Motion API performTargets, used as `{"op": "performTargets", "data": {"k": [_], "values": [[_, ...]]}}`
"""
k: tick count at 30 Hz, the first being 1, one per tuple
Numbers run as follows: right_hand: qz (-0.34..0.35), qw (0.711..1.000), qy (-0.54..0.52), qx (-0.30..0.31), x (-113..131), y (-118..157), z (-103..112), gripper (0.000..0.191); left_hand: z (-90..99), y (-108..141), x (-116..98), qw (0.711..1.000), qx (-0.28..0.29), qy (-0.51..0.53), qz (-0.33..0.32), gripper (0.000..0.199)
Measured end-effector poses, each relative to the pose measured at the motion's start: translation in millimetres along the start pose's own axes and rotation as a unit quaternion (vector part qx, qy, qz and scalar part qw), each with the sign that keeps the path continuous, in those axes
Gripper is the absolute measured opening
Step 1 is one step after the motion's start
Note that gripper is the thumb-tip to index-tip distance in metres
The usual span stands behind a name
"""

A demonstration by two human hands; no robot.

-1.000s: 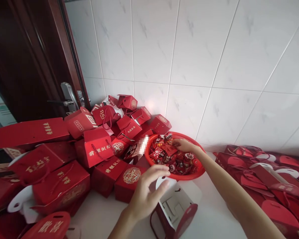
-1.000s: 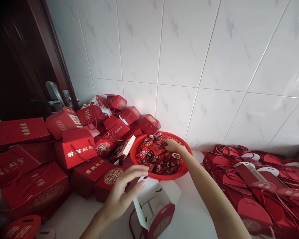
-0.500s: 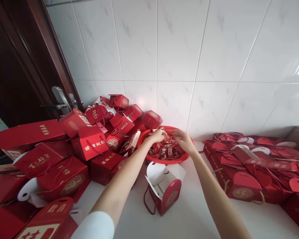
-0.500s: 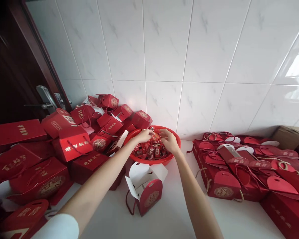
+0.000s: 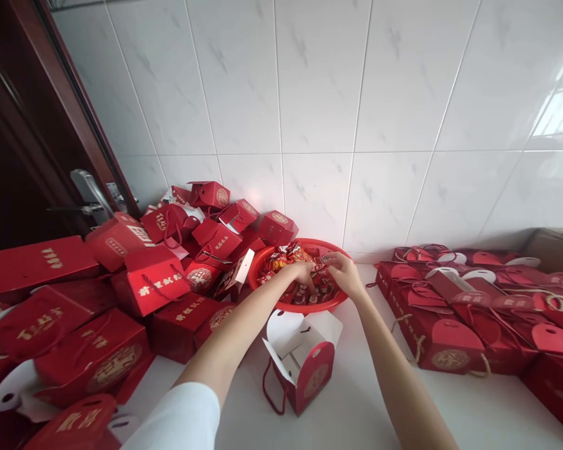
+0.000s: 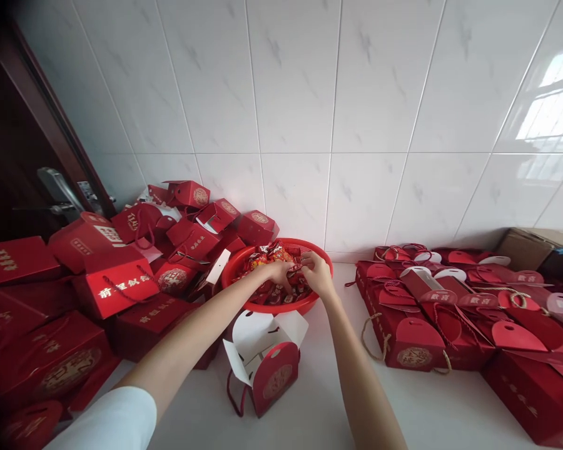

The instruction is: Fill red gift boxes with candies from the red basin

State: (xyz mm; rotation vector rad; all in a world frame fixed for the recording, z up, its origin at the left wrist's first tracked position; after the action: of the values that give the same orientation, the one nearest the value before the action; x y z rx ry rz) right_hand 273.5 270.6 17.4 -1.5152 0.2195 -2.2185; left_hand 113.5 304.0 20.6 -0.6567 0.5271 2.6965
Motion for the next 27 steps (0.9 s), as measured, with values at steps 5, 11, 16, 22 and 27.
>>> {"op": "performTargets", "data": {"k": [5,11,16,22,27], "values": [[-0.006,1.000,0.009,0.004,2,3,0,0.038,1.9,14,0,0.999,0.007,0.047,0.001,0.054],[0.007,1.000,0.005,0.008,3,3,0,0.036,16.5,44,-7,0.986,0.001,0.154,-0.067,0.043],[0.009,0.999,-0.016,0.036,6,4,-2,0.027,25.4,60,-1,0.977,-0.036,0.196,-0.071,0.063],[0.026,0.982,-0.112,0.147,21,11,-8,0.043,23.9,64,-5,0.979,-0.089,0.168,-0.076,0.091],[0.016,0.990,-0.127,0.062,17,8,2,0.031,28.1,67,-9,0.986,-0.107,0.101,-0.076,0.088]]}}
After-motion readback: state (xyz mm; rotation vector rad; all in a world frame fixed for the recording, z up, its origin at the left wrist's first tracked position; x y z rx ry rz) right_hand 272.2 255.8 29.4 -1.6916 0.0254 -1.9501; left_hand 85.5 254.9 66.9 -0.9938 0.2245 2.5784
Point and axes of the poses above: each hand's wrist, its own y-axis away from the middle knuckle, its own z-axis out of the back of the hand, x = y × z, the point moved 4 cm from there along -y, towards the middle knuckle, and after that the axes turned 8 degrees about x, right-handed, at the moved point
